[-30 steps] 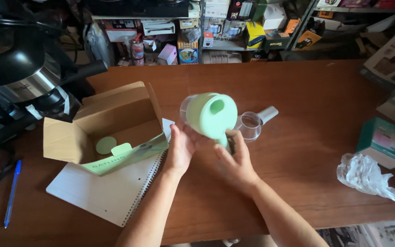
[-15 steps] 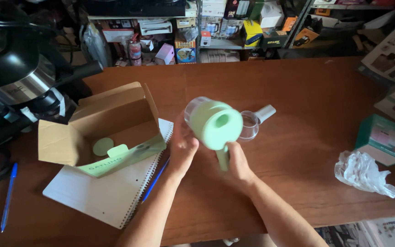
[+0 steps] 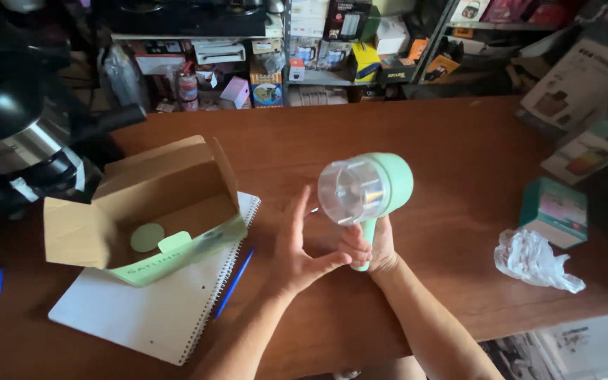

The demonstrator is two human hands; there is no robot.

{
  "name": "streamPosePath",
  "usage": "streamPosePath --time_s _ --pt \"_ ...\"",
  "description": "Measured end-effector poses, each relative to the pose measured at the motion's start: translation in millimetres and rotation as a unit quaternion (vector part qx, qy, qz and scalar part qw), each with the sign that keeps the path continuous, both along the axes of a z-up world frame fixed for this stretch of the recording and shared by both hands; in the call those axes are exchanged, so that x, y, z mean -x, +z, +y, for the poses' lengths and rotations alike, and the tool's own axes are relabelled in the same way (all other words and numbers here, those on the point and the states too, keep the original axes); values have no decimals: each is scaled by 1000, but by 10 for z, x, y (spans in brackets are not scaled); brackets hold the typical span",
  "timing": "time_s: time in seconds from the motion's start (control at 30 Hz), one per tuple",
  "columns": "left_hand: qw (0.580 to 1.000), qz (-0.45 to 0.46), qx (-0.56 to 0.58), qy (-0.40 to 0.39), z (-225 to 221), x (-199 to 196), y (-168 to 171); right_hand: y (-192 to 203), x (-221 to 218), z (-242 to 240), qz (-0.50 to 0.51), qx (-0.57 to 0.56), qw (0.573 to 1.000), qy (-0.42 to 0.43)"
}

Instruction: Assembling a handheld electric vegetable chopper by connecting the motor base, container, and blade unit.

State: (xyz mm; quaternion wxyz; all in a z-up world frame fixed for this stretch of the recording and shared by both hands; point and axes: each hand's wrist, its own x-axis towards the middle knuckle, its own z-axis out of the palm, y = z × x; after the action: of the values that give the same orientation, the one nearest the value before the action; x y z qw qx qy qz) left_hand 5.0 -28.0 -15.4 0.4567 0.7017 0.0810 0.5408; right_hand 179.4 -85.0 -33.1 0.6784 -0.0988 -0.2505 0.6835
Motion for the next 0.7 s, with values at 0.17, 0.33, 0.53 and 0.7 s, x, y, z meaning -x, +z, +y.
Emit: streamPosePath --time_s 0.17,0.33,0.53,0.7 --pt "994 -13 -61 87 -19 48 101 -6 185 -23 -26 9 999 33" --pt "986 -27 -82 142 24 121 116 -57 287 -31 -46 20 997 66" --pt "981 -52 -98 160 -24 116 162 -97 356 -37 -57 27 995 72" --pt "980 -44 -105 162 -31 103 173 -82 382 3 -68 27 995 69"
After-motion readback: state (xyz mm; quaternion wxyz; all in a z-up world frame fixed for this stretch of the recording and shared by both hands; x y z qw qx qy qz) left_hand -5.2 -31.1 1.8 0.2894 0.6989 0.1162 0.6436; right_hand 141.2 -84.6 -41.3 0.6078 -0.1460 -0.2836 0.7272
